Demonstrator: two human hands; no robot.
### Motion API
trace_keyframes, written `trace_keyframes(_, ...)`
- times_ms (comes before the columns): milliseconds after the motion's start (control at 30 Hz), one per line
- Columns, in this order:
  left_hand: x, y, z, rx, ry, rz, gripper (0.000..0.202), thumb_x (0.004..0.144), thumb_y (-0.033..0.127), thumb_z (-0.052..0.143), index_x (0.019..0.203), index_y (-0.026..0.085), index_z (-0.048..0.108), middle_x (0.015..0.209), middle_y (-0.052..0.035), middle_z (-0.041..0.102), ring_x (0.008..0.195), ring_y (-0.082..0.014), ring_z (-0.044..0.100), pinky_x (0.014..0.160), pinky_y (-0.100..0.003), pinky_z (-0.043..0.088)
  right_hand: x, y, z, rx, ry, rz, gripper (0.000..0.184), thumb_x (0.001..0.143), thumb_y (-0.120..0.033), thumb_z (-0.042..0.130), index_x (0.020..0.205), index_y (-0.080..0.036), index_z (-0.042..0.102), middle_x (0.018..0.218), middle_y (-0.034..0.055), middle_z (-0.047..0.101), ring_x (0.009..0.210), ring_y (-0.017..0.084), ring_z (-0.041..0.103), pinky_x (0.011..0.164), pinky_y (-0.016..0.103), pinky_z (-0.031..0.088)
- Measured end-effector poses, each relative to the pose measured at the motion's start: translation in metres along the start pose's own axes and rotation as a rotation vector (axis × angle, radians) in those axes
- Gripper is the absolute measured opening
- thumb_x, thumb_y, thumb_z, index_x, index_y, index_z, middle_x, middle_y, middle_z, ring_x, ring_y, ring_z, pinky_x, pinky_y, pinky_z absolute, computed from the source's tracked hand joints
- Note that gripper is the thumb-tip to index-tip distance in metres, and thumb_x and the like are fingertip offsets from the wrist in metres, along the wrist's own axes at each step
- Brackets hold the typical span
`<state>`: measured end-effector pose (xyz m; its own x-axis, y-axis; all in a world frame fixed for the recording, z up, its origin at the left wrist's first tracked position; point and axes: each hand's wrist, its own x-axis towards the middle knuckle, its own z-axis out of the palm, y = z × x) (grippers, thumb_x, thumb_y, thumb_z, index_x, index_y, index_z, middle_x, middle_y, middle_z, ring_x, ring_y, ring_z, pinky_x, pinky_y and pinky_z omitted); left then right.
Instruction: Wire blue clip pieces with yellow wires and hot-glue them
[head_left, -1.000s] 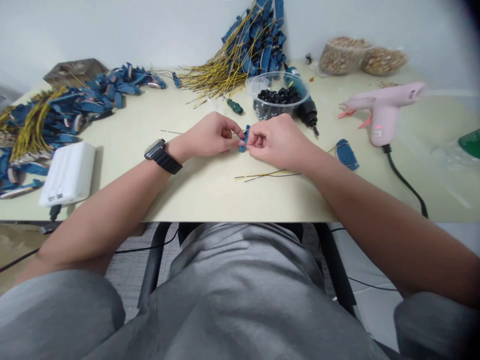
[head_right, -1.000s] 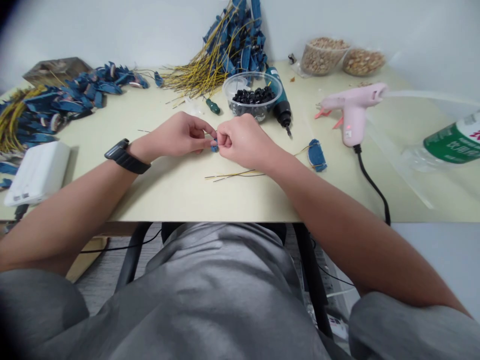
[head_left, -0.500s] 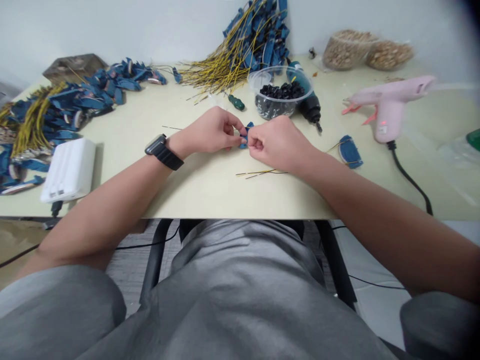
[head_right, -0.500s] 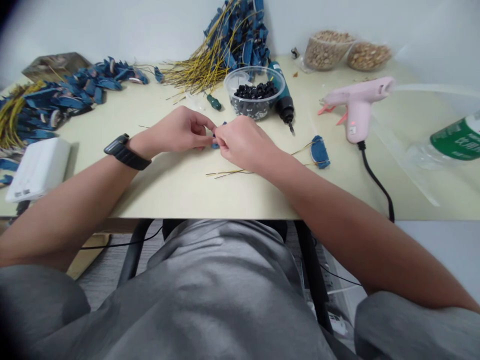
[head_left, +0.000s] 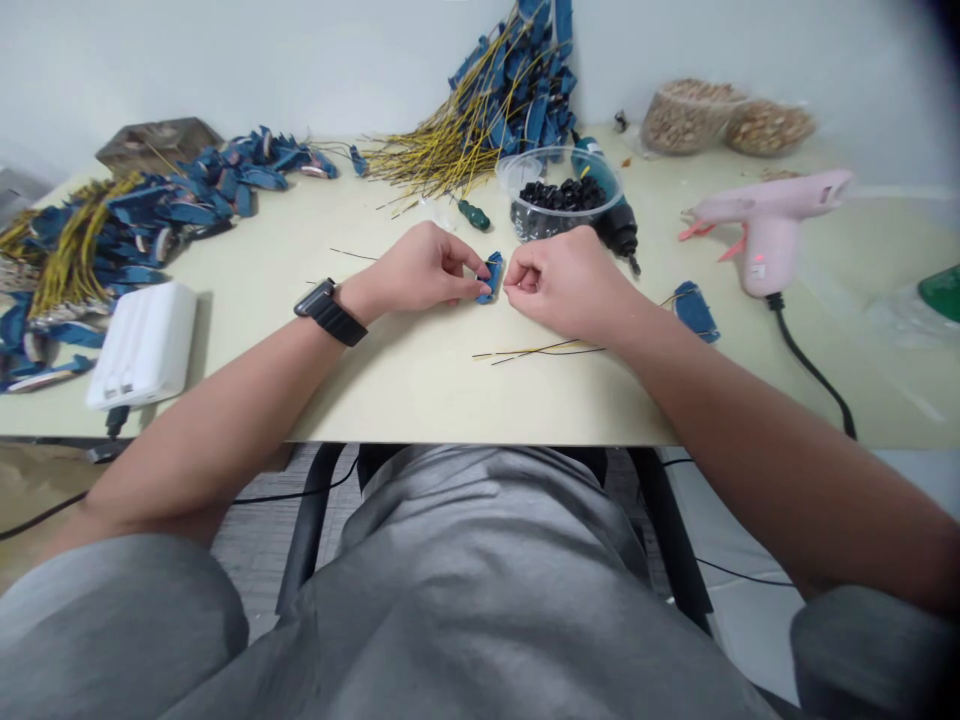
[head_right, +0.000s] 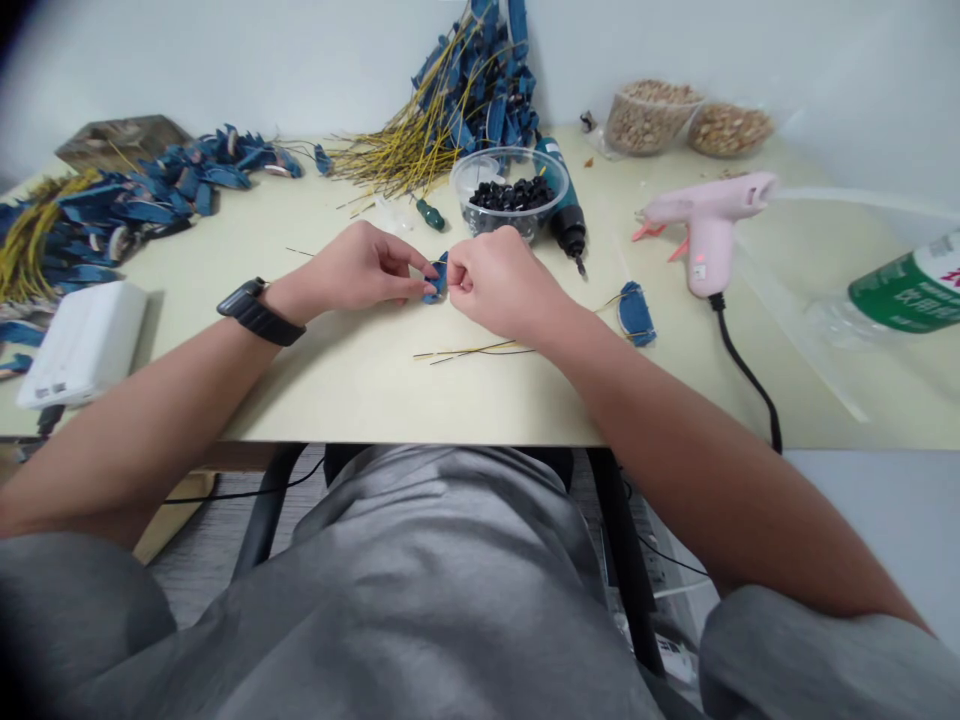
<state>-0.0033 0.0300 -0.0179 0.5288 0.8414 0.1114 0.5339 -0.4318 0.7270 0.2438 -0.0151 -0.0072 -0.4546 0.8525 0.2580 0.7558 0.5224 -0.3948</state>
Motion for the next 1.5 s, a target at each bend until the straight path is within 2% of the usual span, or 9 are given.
trace_keyframes(200, 0.002, -0.009, -0.003, 0.014, 0.042, 0.052, 0.022, 0.084, 0.033, 0.101, 0.102, 0.020, 0.100, 0.066, -0.0019, 0.078, 0.060, -0.0131, 0.058, 0.058, -0.030, 0.036, 0.005, 0.009, 0.000, -0.005, 0.059, 0.055, 0.021, 0.094, -0.008, 0.073, 0.083, -0.025, 0.080, 0.083, 0.0073, 0.080, 0.084, 0.030, 0.078, 0.086, 0.043, 0.056)
trace_keyframes(333, 0.003, -0.016, -0.005, 0.006, 0.052, 0.076, 0.021, 0.085, 0.036, 0.102, 0.101, 0.022, 0.101, 0.088, -0.0061, 0.091, 0.069, -0.0171, 0.071, 0.062, -0.030, 0.045, 0.007, 0.011, 0.001, 0.001, 0.091, 0.091, 0.022, 0.094, -0.008, 0.074, 0.082, -0.026, 0.081, 0.083, 0.0070, 0.081, 0.088, 0.031, 0.080, 0.089, 0.044, 0.059)
trace_keyframes(433, 0.004, -0.020, -0.006, -0.003, 0.055, 0.086, 0.020, 0.084, 0.037, 0.104, 0.099, 0.023, 0.101, 0.098, -0.0079, 0.094, 0.079, -0.0214, 0.080, 0.065, -0.030, 0.053, 0.007, 0.012, 0.000, 0.008, 0.102, 0.120, 0.022, 0.094, -0.009, 0.074, 0.081, -0.026, 0.081, 0.084, 0.0082, 0.081, 0.089, 0.032, 0.080, 0.090, 0.046, 0.059)
trace_keyframes(633, 0.007, -0.024, -0.008, 0.002, 0.063, 0.161, 0.015, 0.080, 0.033, 0.107, 0.089, 0.023, 0.100, 0.091, -0.0085, 0.092, 0.082, -0.0225, 0.083, 0.072, -0.031, 0.059, 0.009, 0.014, 0.001, 0.018, 0.111, 0.134, 0.020, 0.092, -0.008, 0.075, 0.082, -0.024, 0.082, 0.083, 0.0080, 0.081, 0.083, 0.029, 0.077, 0.089, 0.044, 0.059)
trace_keyframes(767, 0.008, -0.020, -0.009, 0.060, 0.078, 0.236, 0.010, 0.082, 0.030, 0.105, 0.084, 0.024, 0.098, 0.093, -0.0087, 0.091, 0.088, -0.0248, 0.085, 0.081, -0.034, 0.064, 0.010, 0.014, 0.002, 0.022, 0.102, 0.126, 0.017, 0.091, -0.009, 0.076, 0.084, -0.021, 0.084, 0.083, 0.0073, 0.081, 0.081, 0.026, 0.075, 0.088, 0.041, 0.058)
trace_keyframes(967, 0.006, -0.016, -0.012, 0.101, 0.032, 0.287, 0.013, 0.087, 0.040, 0.103, 0.085, 0.028, 0.097, 0.099, -0.0074, 0.094, 0.102, -0.0312, 0.088, 0.098, -0.043, 0.068, 0.010, 0.014, 0.004, 0.047, 0.104, 0.108, 0.016, 0.091, -0.010, 0.075, 0.085, -0.020, 0.087, 0.080, 0.0061, 0.080, 0.077, 0.023, 0.072, 0.084, 0.038, 0.055)
trace_keyframes(1167, 0.008, -0.023, -0.012, 0.089, 0.025, 0.359, 0.014, 0.091, 0.041, 0.100, 0.087, 0.028, 0.097, 0.098, -0.0068, 0.094, 0.095, -0.0283, 0.088, 0.100, -0.043, 0.067, 0.008, 0.007, 0.007, 0.183, 0.034, 0.075, 0.012, 0.094, -0.014, 0.078, 0.088, -0.019, 0.088, 0.076, 0.0019, 0.076, 0.076, 0.019, 0.067, 0.079, 0.035, 0.047)
trace_keyframes(1367, 0.009, -0.025, -0.012, 0.086, 0.009, 0.347, 0.020, 0.091, 0.045, 0.101, 0.092, 0.025, 0.098, 0.101, -0.0073, 0.094, 0.093, -0.0256, 0.087, 0.092, -0.038, 0.066, 0.010, -0.003, 0.007, 0.381, -0.120, 0.203, 0.020, 0.103, -0.018, 0.080, 0.084, -0.019, 0.084, 0.067, 0.0001, 0.072, 0.063, 0.015, 0.060, 0.069, 0.035, 0.042)
trace_keyframes(1500, 0.007, -0.022, -0.013, 0.084, 0.011, 0.353, 0.013, 0.089, 0.040, 0.101, 0.091, 0.027, 0.099, 0.099, -0.0069, 0.094, 0.090, -0.0252, 0.087, 0.086, -0.035, 0.064, 0.011, -0.011, 0.003, 0.454, -0.183, 0.276, 0.020, 0.103, -0.012, 0.078, 0.084, -0.018, 0.084, 0.069, 0.0017, 0.075, 0.057, 0.012, 0.051, 0.058, 0.034, 0.035)
